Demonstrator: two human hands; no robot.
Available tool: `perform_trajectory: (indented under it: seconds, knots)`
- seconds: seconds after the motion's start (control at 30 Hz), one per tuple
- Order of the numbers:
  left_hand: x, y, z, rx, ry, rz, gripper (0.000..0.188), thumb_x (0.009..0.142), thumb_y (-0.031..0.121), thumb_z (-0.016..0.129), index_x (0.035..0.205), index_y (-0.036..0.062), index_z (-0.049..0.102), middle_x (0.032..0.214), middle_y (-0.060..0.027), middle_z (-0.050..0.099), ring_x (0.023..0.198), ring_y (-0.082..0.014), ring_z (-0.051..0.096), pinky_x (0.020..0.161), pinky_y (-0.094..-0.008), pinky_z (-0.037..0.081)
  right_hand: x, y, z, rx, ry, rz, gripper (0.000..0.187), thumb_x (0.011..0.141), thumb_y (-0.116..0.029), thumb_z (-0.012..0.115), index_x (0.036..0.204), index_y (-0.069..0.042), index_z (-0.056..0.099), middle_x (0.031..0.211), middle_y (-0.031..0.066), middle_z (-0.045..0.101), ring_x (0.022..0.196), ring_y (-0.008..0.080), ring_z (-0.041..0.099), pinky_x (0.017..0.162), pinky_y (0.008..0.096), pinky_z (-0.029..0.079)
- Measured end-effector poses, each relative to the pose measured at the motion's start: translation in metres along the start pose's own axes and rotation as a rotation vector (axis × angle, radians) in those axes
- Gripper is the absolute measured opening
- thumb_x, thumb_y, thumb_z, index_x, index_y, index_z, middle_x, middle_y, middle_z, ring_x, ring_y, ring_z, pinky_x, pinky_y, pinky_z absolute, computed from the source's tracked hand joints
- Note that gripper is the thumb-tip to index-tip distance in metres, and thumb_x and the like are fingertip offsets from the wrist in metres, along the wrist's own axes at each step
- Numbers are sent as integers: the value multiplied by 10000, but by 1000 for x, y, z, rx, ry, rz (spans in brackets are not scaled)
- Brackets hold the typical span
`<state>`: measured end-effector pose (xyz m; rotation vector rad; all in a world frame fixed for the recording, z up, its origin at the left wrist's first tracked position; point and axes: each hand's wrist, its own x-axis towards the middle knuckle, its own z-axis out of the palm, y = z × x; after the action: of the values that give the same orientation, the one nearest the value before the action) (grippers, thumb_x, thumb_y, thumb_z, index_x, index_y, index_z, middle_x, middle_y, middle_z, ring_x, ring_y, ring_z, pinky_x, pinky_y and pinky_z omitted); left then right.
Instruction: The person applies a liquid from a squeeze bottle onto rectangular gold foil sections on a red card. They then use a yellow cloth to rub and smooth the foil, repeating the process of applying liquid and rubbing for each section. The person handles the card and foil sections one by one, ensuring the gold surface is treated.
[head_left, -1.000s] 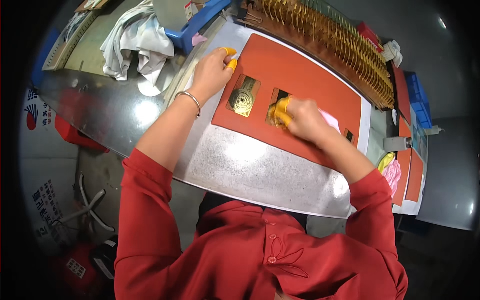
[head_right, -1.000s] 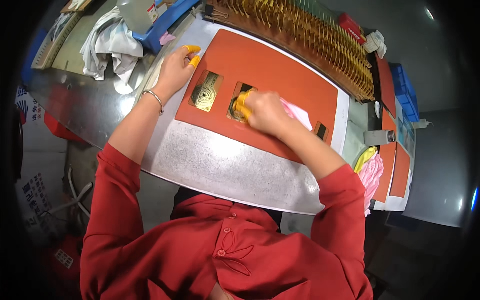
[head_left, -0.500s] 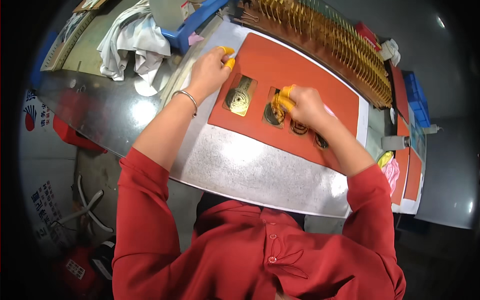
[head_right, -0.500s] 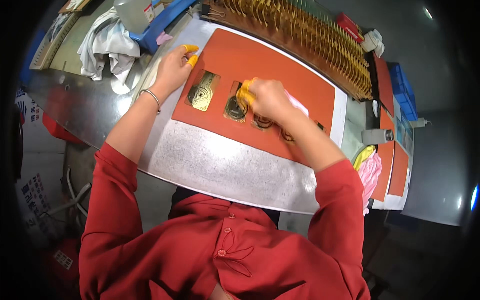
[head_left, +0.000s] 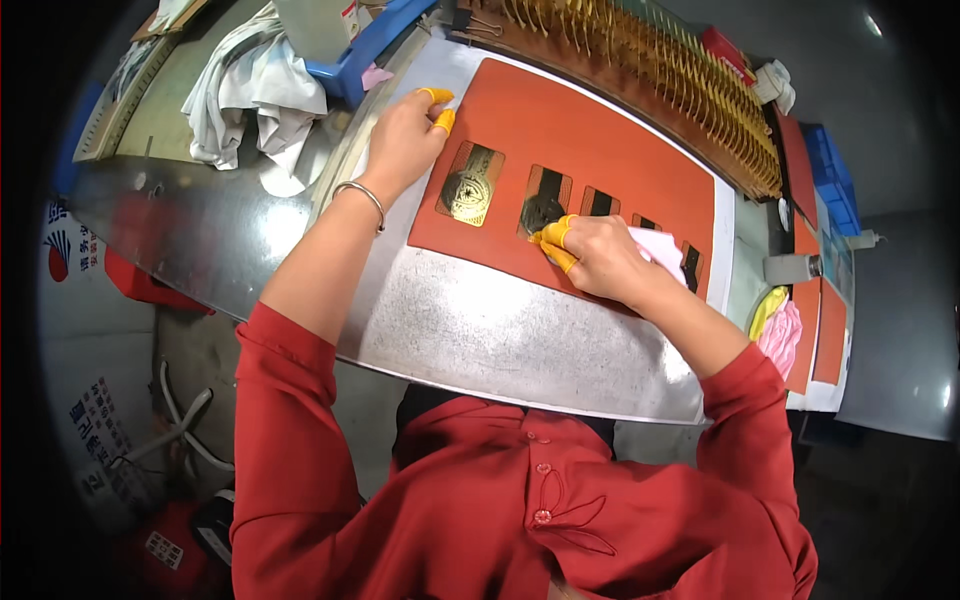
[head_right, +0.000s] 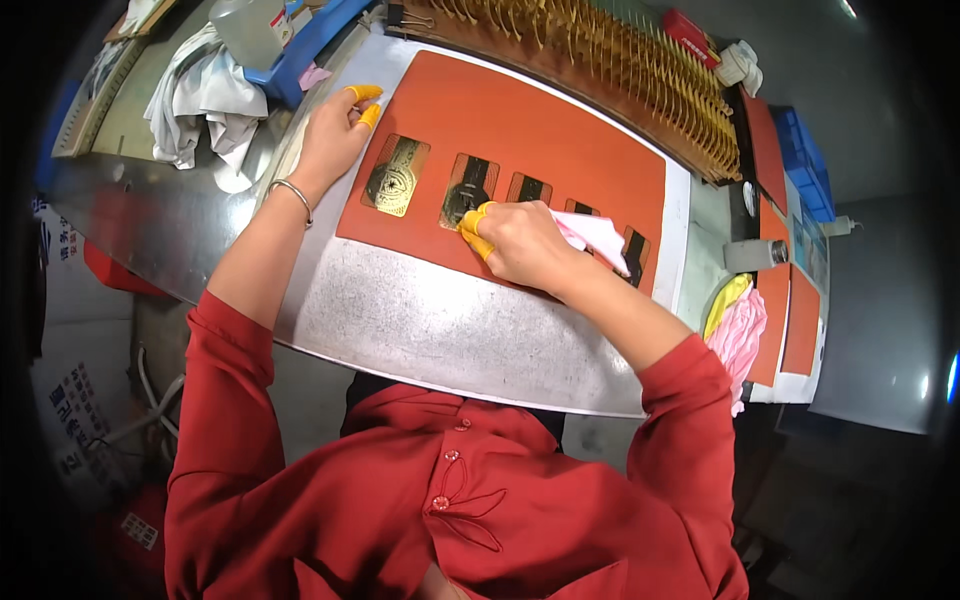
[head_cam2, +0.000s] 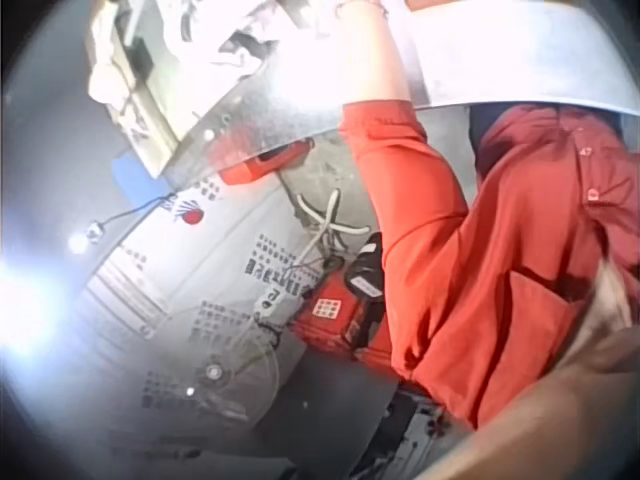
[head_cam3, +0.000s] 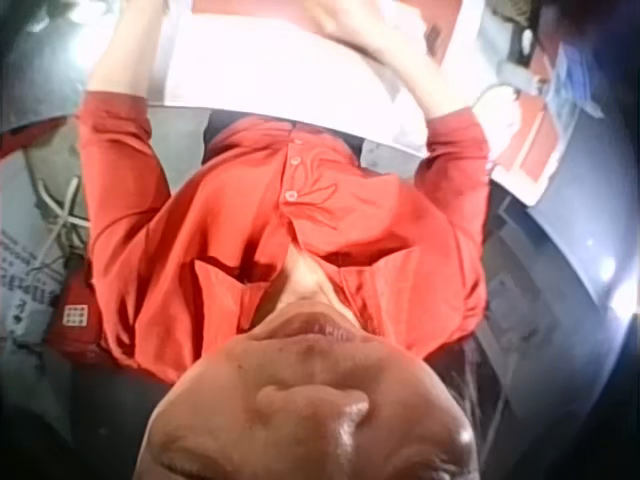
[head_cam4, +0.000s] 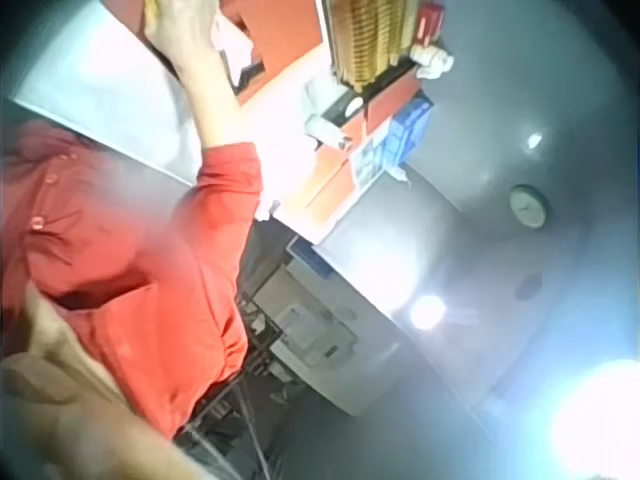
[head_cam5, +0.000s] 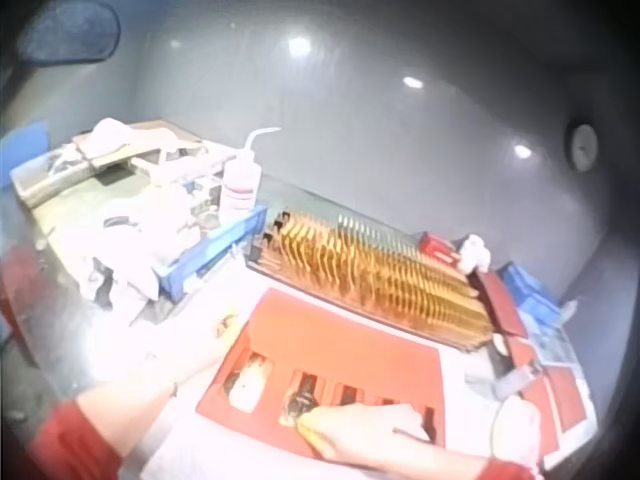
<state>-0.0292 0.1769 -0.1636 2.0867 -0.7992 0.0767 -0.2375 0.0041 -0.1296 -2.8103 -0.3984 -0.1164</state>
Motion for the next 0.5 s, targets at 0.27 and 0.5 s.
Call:
perform_trajectory:
  seconds: [0.27,0.5]
  knots:
    - [3,-7,0,6,21,38,259,800,98,588,1049,34,619,817,-100,623,609,-185,527,599,-308,434,0,9,-6,-63,-2,38,103,753,-132,643,835,-69,646,700,111,594,592,291,579,533,381,462]
    - [3,-6,-1,-25,20,34,229,797,136,570,996,46,635,901,-114,631,729,-251,598,665,-356,470,8,27,-4,-90,77,107,84,765,-134,634,809,-63,640,679,113,596,597,293,582,532,382,471]
